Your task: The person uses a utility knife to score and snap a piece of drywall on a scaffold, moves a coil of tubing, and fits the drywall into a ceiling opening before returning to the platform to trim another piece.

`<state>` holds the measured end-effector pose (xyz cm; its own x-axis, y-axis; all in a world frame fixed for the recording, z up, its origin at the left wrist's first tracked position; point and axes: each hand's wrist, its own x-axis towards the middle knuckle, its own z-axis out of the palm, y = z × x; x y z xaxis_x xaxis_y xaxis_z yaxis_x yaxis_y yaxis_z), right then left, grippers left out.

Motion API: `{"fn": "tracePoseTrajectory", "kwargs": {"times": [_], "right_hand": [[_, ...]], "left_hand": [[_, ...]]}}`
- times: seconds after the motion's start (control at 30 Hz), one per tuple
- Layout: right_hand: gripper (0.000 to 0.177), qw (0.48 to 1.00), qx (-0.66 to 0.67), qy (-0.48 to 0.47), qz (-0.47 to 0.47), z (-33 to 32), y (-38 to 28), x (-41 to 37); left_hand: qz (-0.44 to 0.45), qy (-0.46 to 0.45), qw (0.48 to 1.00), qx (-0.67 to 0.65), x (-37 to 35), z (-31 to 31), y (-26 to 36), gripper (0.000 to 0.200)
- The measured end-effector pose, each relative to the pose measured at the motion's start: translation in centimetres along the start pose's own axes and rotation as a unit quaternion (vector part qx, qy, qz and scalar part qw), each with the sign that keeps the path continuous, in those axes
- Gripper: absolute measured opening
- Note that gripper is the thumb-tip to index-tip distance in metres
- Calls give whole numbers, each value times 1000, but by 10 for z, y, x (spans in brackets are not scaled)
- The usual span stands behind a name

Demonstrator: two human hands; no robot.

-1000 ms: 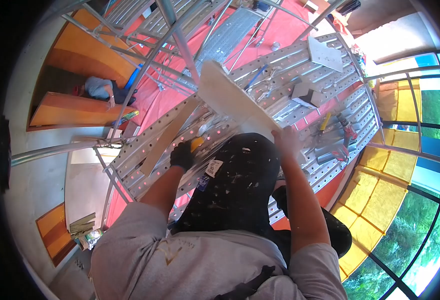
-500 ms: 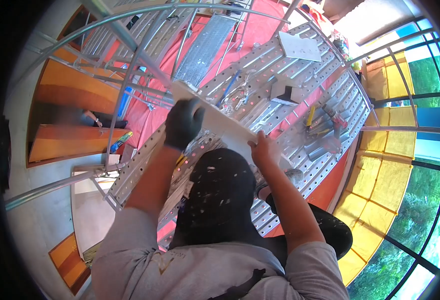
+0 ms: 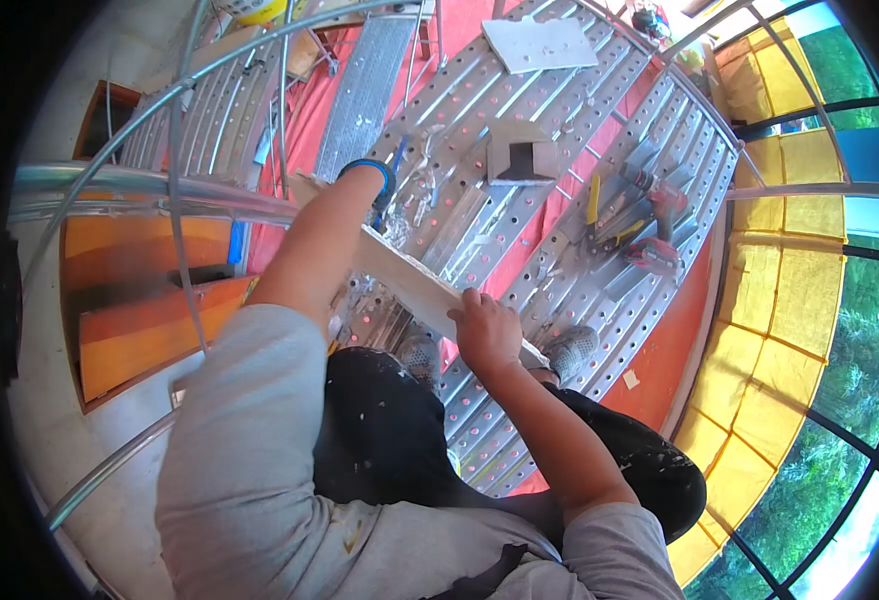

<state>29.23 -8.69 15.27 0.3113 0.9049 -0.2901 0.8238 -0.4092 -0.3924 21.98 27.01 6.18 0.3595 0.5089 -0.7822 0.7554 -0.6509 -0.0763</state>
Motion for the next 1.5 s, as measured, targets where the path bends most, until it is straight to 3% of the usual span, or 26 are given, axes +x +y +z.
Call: {"fn": "tracePoseTrajectory", "kwargs": {"times": [0.27,0.47,0.57,0.67,0.8,0.9,0.93,0.97,1.03,1.07,1.13,1.2,1.27,1.37,1.47,1.5], "right_hand": [[14,998,7,-1,-58,-1,-7,-7],[15,995,-4,19,-95,1,-21,-19],[13,997,-5,-10,-79,-1,-20,-19],[13,995,-12,-4,-102,3,-19,-17],[14,993,-42,-36,-105,1,-18,-13],[23,994,-34,-91,-47,-14,-23,8],[34,996,-24,-76,-31,-19,-24,14],[34,997,-20,-69,-19,-16,-23,23],[28,998,-28,-52,-24,-6,-17,39],[41,995,-26,-93,-10,-14,-19,46],[43,997,-13,-69,-29,-16,-14,51],[37,996,-35,-78,-38,-13,-14,55],[40,996,-24,-87,-28,-21,-29,51],[44,995,-28,-93,-20,-27,-44,51],[46,996,-18,-81,-18,-17,-48,52],[46,997,-10,-73,-18,-15,-50,50]], "left_hand": [[-29,-28,999,7,24,-20,-7,40],[-58,-20,996,-60,43,54,1,42],[-79,-9,987,-139,45,60,-7,41],[-96,51,985,-134,60,76,-18,41],[-7,223,953,-203,11,40,-12,35],[61,334,883,-325,-66,-9,-1,33],[92,377,849,-358,-90,-13,0,33],[122,418,812,-388,-116,-12,0,34],[136,422,812,-379,-171,4,-6,34],[144,426,811,-375,-197,17,-8,34],[94,275,730,-618,-240,67,-4,35],[95,298,688,-654,-266,120,6,36],[66,352,761,-541,-271,174,8,36],[20,300,838,-455,-299,215,17,37],[75,377,777,-498,-315,216,33,37],[84,431,782,-442,-317,214,36,36]]}}
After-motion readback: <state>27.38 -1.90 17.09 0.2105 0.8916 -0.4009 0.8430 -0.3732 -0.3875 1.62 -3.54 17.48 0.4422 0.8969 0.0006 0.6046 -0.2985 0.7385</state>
